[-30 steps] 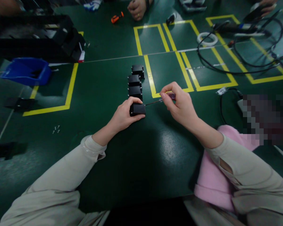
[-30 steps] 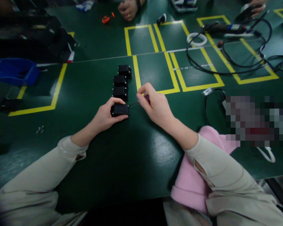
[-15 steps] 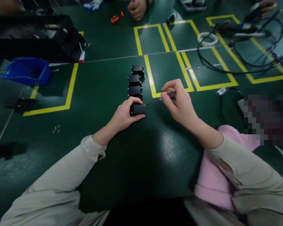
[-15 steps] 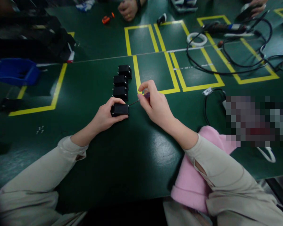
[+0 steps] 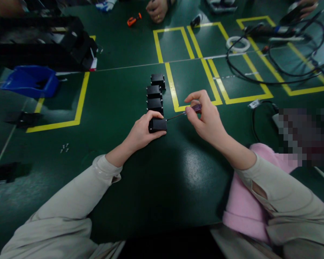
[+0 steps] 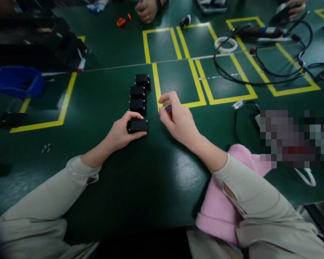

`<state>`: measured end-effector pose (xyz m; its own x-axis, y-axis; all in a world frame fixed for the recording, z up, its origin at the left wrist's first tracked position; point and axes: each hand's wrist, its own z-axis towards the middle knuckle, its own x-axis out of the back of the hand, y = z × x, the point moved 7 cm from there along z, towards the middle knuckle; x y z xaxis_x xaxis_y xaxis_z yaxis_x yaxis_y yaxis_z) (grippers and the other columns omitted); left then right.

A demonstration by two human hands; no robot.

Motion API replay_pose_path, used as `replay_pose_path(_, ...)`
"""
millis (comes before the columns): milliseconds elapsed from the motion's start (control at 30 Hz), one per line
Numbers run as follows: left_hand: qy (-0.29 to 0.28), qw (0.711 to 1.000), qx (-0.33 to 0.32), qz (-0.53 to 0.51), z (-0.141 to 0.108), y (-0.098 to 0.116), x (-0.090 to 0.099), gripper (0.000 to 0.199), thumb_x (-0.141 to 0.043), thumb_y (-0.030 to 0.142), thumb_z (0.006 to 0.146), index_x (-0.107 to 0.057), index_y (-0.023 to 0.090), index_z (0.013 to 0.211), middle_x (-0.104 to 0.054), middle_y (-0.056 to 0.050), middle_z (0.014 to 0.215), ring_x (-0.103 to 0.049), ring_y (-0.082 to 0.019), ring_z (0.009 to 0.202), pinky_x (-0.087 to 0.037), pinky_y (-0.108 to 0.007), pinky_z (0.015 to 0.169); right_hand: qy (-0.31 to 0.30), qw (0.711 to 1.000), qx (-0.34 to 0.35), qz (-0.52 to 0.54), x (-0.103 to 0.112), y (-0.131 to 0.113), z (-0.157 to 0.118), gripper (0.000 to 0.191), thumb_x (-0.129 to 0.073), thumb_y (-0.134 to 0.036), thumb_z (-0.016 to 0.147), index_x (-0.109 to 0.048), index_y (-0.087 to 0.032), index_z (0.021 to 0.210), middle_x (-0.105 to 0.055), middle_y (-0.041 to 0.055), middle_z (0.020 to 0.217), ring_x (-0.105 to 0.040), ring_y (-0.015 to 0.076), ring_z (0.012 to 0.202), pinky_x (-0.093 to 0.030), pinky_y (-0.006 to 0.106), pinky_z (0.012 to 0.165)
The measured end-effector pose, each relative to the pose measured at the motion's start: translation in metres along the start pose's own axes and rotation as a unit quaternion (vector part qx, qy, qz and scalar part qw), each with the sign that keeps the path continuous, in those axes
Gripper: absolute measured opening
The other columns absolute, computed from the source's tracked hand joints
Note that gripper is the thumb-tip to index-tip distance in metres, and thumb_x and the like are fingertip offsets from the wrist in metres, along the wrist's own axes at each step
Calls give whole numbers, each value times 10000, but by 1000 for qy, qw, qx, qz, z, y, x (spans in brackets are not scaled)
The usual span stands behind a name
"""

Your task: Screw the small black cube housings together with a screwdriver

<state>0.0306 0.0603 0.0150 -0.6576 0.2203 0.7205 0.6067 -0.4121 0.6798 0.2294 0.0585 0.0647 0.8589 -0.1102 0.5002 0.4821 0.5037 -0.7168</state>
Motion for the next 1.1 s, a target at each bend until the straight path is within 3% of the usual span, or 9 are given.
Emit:
replay_pose_path(133, 2, 1000, 1, -3, 0, 0, 0, 414, -745, 362, 820, -551, 219, 1157, -652, -56, 1184, -630, -245, 1056, -474, -380, 927, -17, 1000, -17, 15, -2, 1, 0, 100, -544, -316, 965, -525, -229, 917, -513, -58, 682, -506, 84, 540, -391, 274, 565)
replay_pose_path(233, 4, 1000, -5, -4, 0, 0, 1, 414, -749, 350, 819, -551, 215, 1157, -652, -52, 1180, -629, -240, 1054, -472, -369, 919, -18, 1000, -14, 12, -1, 0, 0, 37, -520, -231, 952, -525, -222, 987, -488, -73, 660, -495, 82, 520, -395, 272, 568)
replay_pose_path(333, 3, 1000, -5, 1, 0, 0, 0, 416, -748, 352, 822, -552, 213, 1162, -649, -53, 1185, -627, -241, 1059, -472, -368, 922, -7, 1000, 2, 8, 0, -2, 0, 156, -527, -166, 911, -533, -205, 1062, -513, -54, 731, -521, 90, 595, -429, 277, 620)
replay_pose_path(500, 0, 1000, 3, 3, 0, -1, 0, 421, -737, 377, 824, -550, 218, 1166, -649, -59, 1193, -627, -250, 1069, -474, -382, 937, -21, 999, -19, 17, -2, 1, 0, 84, -547, -300, 959, -533, -224, 926, -506, -64, 671, -504, 81, 538, -394, 274, 578)
replay_pose_path(667, 1, 1000, 5, 3, 0, -1, 0, 425, -736, 386, 821, -551, 222, 1166, -649, -59, 1191, -628, -256, 1069, -479, -389, 935, -3, 1000, -1, 3, 0, -1, 0, 140, -529, -187, 902, -540, -213, 1039, -510, -47, 717, -528, 102, 622, -422, 272, 612)
replay_pose_path(867, 6, 1000, -2, -3, 0, 0, 0, 414, -747, 347, 818, -554, 213, 1160, -652, -60, 1188, -629, -251, 1075, -475, -381, 942, -23, 1000, -18, 9, -2, -1, 0, 91, -536, -302, 960, -535, -217, 927, -506, -57, 665, -494, 84, 530, -385, 275, 572)
replay_pose_path(933, 7, 1000, -2, -3, 0, 0, 0, 416, -751, 346, 815, -556, 211, 1156, -653, -60, 1187, -630, -251, 1073, -473, -380, 943, -13, 1000, -12, 5, -1, -2, 0, 42, -529, -242, 939, -539, -218, 972, -512, -49, 693, -522, 95, 582, -407, 273, 596)
replay_pose_path(1000, 6, 1000, 0, -1, 1, 0, 0, 416, -753, 349, 813, -557, 211, 1154, -654, -59, 1185, -631, -251, 1074, -474, -381, 947, -6, 1000, -1, 2, 0, -4, 0, 128, -528, -196, 907, -538, -215, 1034, -505, -44, 717, -532, 106, 627, -428, 277, 621)
replay_pose_path(1100, 4, 1000, 4, 0, 1, 0, 0, 417, -749, 358, 815, -557, 215, 1157, -654, -58, 1188, -632, -252, 1075, -477, -382, 951, -10, 1000, -6, 5, 0, -3, 0, 102, -538, -247, 925, -537, -215, 1022, -508, -47, 714, -532, 104, 613, -423, 280, 617)
